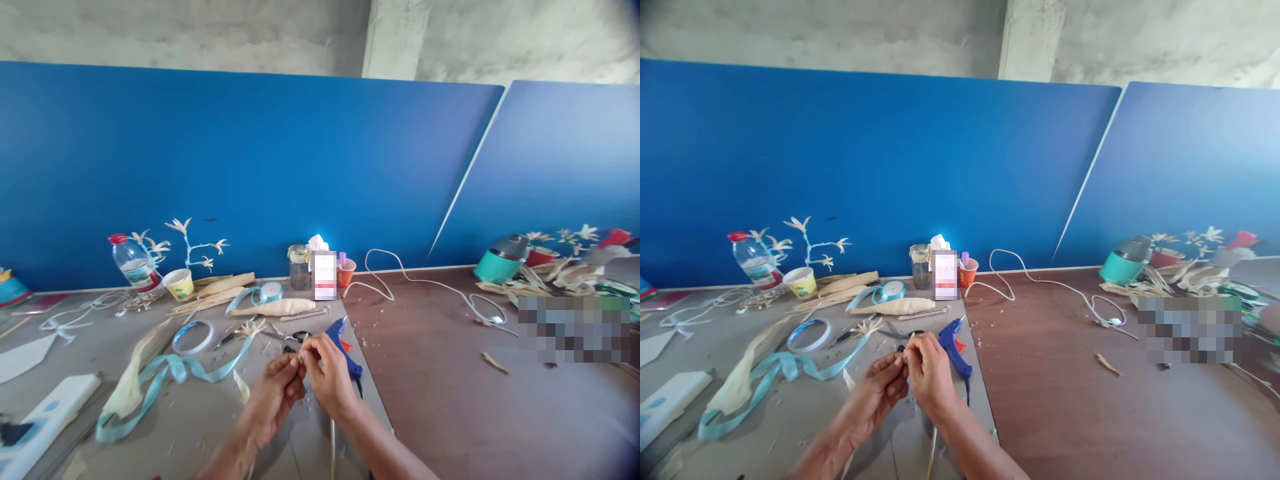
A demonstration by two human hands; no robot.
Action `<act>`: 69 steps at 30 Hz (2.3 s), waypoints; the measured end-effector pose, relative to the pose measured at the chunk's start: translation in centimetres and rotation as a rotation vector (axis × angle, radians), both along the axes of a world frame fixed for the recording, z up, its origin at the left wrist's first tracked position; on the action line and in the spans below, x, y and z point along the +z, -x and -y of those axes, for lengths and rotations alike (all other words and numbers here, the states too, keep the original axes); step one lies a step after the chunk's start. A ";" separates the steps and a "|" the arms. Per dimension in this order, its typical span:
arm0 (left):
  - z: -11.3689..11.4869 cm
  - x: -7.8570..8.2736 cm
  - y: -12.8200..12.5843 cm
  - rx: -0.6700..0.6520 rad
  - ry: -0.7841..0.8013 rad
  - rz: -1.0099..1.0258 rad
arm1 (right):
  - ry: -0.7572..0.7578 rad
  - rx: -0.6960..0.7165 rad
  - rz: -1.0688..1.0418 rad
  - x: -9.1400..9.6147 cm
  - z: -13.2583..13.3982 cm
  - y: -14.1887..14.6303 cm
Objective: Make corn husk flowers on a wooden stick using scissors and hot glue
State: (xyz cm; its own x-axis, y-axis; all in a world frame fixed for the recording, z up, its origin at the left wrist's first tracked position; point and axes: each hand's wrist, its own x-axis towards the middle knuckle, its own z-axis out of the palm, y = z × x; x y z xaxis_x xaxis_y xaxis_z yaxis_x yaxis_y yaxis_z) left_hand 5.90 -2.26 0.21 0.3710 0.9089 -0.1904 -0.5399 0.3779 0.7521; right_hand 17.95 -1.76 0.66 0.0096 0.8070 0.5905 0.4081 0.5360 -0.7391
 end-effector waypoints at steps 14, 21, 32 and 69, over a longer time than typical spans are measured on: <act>-0.7 0.2 0.9 -0.067 -0.046 0.000 | -0.051 0.077 0.045 0.2 0.3 0.0; -0.6 0.4 1.0 -0.086 -0.072 -0.045 | -0.015 0.040 0.037 -0.1 0.3 0.3; -1.0 -0.7 1.3 -0.142 -0.086 -0.063 | 0.053 0.065 -0.009 -0.2 0.5 0.8; -0.8 0.2 0.3 0.035 -0.175 -0.313 | 0.527 0.291 -0.465 -0.9 -0.9 -0.2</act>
State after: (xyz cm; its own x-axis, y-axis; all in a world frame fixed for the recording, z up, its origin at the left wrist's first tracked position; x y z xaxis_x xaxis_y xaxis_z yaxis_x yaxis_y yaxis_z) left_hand 5.65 -1.41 0.39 0.2875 0.9489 -0.1300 -0.2837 0.2140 0.9347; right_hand 18.12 -0.84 -0.27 -0.0925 0.9893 0.1131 -0.1120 0.1026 -0.9884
